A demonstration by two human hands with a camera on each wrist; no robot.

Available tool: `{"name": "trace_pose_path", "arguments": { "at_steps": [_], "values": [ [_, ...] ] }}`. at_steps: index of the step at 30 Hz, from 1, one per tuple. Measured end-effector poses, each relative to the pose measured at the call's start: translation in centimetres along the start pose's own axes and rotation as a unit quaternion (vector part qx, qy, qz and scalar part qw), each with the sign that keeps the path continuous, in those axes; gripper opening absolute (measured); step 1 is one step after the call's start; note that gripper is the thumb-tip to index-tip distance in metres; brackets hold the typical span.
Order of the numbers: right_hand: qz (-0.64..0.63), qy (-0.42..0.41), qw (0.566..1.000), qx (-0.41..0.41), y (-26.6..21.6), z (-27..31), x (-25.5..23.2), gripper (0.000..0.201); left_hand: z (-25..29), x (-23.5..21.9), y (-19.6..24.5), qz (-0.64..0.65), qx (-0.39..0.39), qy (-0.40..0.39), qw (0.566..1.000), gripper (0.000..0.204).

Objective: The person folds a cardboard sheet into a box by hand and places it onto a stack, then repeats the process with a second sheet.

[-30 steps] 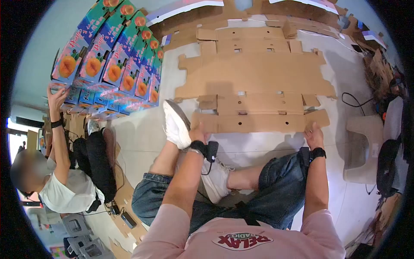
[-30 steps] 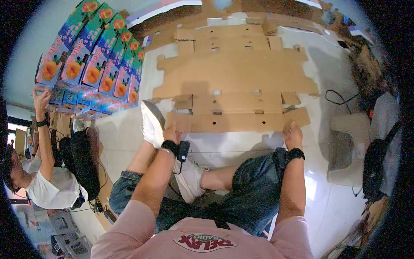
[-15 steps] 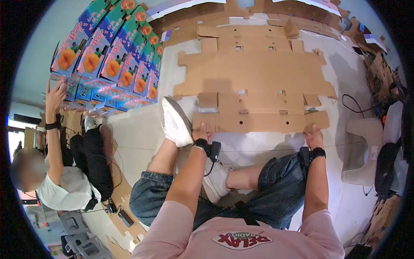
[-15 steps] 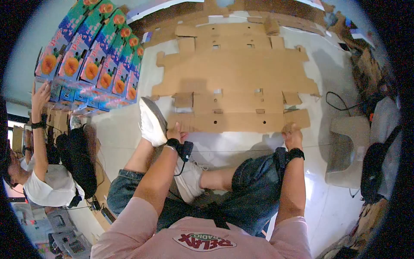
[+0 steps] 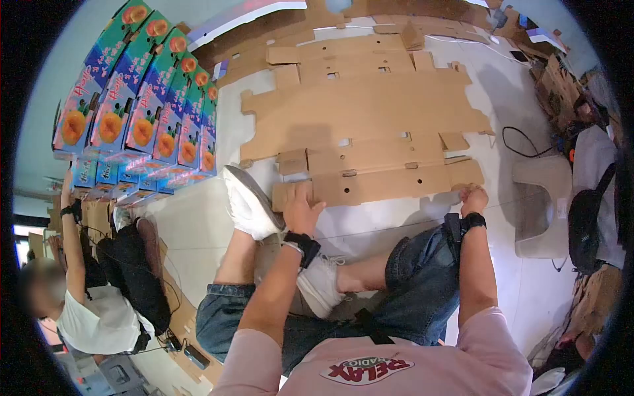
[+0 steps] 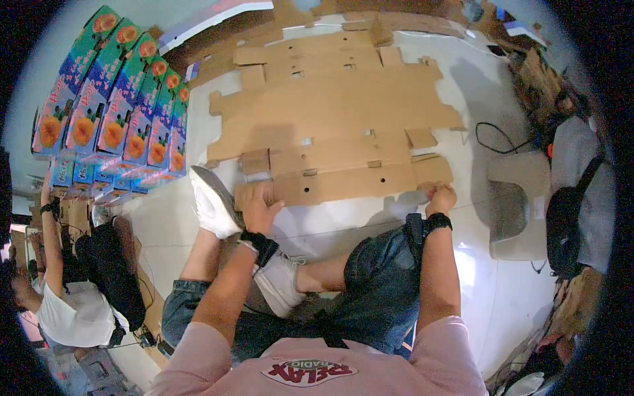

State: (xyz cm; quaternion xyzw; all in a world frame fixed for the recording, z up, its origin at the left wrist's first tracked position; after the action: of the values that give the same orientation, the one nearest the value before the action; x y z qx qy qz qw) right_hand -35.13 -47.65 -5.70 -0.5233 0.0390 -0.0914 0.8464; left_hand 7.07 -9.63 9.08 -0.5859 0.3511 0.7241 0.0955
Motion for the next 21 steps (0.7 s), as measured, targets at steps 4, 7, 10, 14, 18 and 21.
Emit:
{"name": "trace_pose_path", "arguments": {
  "at_steps": [4, 7, 10, 14, 18, 21],
  "values": [
    [0.379, -0.116, 0.847, -0.354, 4.0, -9.5, -0.5, 0.005, -1.7, 1.8, -3.2, -0.141, 0.038, -0.043, 0.988, 0.076],
    [0.379, -0.193, 0.870, -0.252, 1.8, -6.5, 0.6, 0.006, -2.4, 4.6, -5.3, -0.051, 0.047, -0.108, 0.992, 0.086],
    [-0.114, -0.077, 0.988, 0.064, 0.4, 1.2, 3.8, 0.005, -2.4, 4.8, -5.3, -0.070, 0.059, -0.100, 0.991, 0.093],
    [0.016, -0.025, 0.999, 0.024, -0.1, 1.5, 3.6, 0.010, -3.1, 4.0, -4.4, -0.089, 0.075, -0.128, 0.985, 0.100],
    [0.083, -0.013, 0.996, 0.003, 0.5, 0.1, 2.7, 0.012, -3.9, 4.1, -4.7, -0.055, 0.027, -0.183, 0.981, 0.102],
    [0.108, -0.051, 0.993, 0.011, 1.3, -0.9, 2.9, 0.032, -4.0, 4.4, -5.2, -0.065, 0.023, -0.171, 0.983, 0.100]
  ]
}}
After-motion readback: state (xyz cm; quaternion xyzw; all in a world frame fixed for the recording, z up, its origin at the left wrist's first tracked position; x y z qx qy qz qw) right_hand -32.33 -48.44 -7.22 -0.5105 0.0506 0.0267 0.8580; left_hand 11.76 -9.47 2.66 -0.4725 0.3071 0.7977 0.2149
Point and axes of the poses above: each hand's wrist, its own z-axis away from the middle knuckle, its own x-axis out of the palm, y = z × x, the point moved 10 cm from there along -z, towards the middle knuckle, and after that the axes turned 2 degrees about -y, right-handed, at the moved point
